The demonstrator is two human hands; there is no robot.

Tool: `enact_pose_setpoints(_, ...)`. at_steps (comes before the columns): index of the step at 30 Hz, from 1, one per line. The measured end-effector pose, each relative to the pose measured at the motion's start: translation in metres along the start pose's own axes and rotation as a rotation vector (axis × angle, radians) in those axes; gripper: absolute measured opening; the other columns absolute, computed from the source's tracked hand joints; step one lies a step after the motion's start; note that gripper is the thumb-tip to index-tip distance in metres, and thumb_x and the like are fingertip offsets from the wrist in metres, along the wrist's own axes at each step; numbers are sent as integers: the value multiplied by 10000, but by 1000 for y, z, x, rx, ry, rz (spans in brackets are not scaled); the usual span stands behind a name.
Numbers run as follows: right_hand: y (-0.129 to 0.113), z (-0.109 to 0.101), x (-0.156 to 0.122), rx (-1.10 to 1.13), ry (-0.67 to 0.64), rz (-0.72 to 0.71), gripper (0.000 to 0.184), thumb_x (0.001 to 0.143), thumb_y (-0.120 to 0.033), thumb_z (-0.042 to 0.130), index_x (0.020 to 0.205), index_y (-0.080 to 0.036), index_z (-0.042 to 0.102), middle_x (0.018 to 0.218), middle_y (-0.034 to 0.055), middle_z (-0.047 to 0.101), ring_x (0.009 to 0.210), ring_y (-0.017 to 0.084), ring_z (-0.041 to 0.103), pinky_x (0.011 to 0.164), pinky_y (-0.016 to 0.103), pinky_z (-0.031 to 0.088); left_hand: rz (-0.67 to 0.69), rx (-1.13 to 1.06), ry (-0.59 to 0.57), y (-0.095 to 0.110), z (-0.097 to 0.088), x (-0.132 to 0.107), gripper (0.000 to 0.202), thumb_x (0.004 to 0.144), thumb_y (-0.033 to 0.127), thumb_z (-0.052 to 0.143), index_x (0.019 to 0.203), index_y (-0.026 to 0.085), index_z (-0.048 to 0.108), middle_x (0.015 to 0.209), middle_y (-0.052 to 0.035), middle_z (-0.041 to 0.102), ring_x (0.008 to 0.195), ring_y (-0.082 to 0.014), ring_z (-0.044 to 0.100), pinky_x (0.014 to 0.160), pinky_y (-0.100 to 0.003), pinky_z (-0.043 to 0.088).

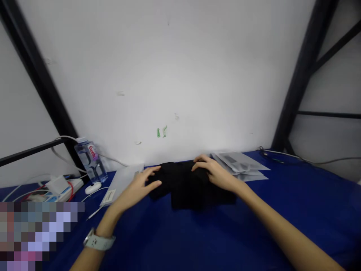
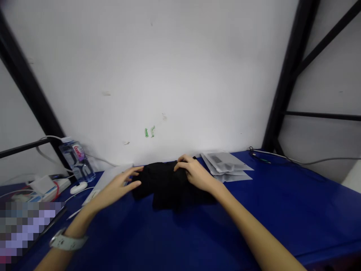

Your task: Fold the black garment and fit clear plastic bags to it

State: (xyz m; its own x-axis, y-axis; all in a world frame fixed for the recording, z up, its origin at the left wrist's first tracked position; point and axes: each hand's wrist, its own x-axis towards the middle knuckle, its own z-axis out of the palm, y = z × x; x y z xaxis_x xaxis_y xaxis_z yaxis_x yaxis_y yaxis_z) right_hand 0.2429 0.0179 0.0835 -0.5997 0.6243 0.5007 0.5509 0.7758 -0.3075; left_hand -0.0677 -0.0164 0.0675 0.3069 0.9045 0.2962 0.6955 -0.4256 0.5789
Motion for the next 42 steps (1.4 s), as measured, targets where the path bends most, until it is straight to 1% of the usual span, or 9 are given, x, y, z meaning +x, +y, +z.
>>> enact_pose_setpoints(4, -13, 18, -2, 41, -23, -44, 564, 783, -3, 447, 1271, -283, 494, 1196, 70, 497, 1068, 204, 527, 938, 396, 452, 118, -213, -43, 40, 55, 0, 814, 800, 397, 648, 1478, 331, 203, 1493, -123, 329, 1117, -236, 566, 810, -349, 553)
enact_pose_setpoints(7, -20, 28, -4, 97, -29, -68, 608, 802, -39, 480, 1349, -288, 394, 1236, 77, 465, 1075, 201, 523, 935, 385, 461, 195, -99, 45, 47, 72, -4, 804, 766, 270, 671, 1451, 363, 260, 1518, -87, 256, 1174, -256, 511, 808, -346, 548)
enact_pose_setpoints(13, -6, 22, -3, 56, -96, -68, 402, 710, 53, 387, 948, -200, 588, 989, 47, 553, 890, 157, 554, 831, 317, 447, 119, 254, 208, 33, 54, -6, 593, 778, 54, 434, 1293, 338, 505, 1409, -47, 387, 873, -167, 594, 746, -353, 537)
enact_pose_setpoints(16, 9, 12, -3, 28, -182, -53, 348, 625, 75, 364, 744, -190, 556, 830, 12, 581, 794, 142, 549, 785, 298, 416, 133, 450, 326, 27, 48, -6, 337, 736, 63, 475, 948, 248, 662, 1277, -55, 508, 974, -242, 547, 822, -437, 505)
enact_pose_setpoints(20, 15, -3, -3, 65, -200, 42, 319, 680, 54, 352, 731, -196, 542, 690, -14, 588, 684, 129, 545, 702, 274, 395, 70, 547, 348, 22, 48, -4, 129, 774, 183, 539, 663, 206, 599, 1083, -69, 612, 1006, -297, 510, 830, -504, 465)
enact_pose_setpoints(24, 0, -8, -3, 52, -196, 49, 89, 849, -206, 527, 922, -213, 578, 825, 5, 619, 747, 151, 557, 724, 291, 398, 153, 483, 273, 22, 49, -3, 224, 813, 291, 592, 1025, 245, 643, 1212, -77, 571, 1113, -300, 477, 904, -508, 431)
enact_pose_setpoints(28, -15, 5, -9, -36, -382, -19, 440, 657, -443, 760, 989, -232, 564, 923, 17, 579, 860, 206, 539, 773, 331, 398, 430, 485, 39, 25, 56, -4, 449, 847, 182, 539, 1256, 367, 556, 1474, -18, 380, 1328, -311, 300, 1017, -526, 342)
enact_pose_setpoints(35, -7, 2, -11, -165, -458, 56, 126, 696, -142, 617, 802, -210, 602, 864, 27, 599, 774, 187, 550, 669, 302, 390, 387, 617, 70, 22, 50, -2, 296, 907, 181, 412, 996, 237, 689, 1315, -51, 584, 1297, -308, 390, 1040, -585, 275)
enact_pose_setpoints(42, 11, -14, -10, -262, -218, 198, 188, 703, -98, 529, 820, -205, 628, 797, 50, 648, 727, 202, 573, 631, 311, 378, 257, 676, 194, 8, 14, -1, 240, 819, 148, 457, 910, 238, 660, 1277, -38, 621, 1291, -314, 406, 1068, -596, 187)
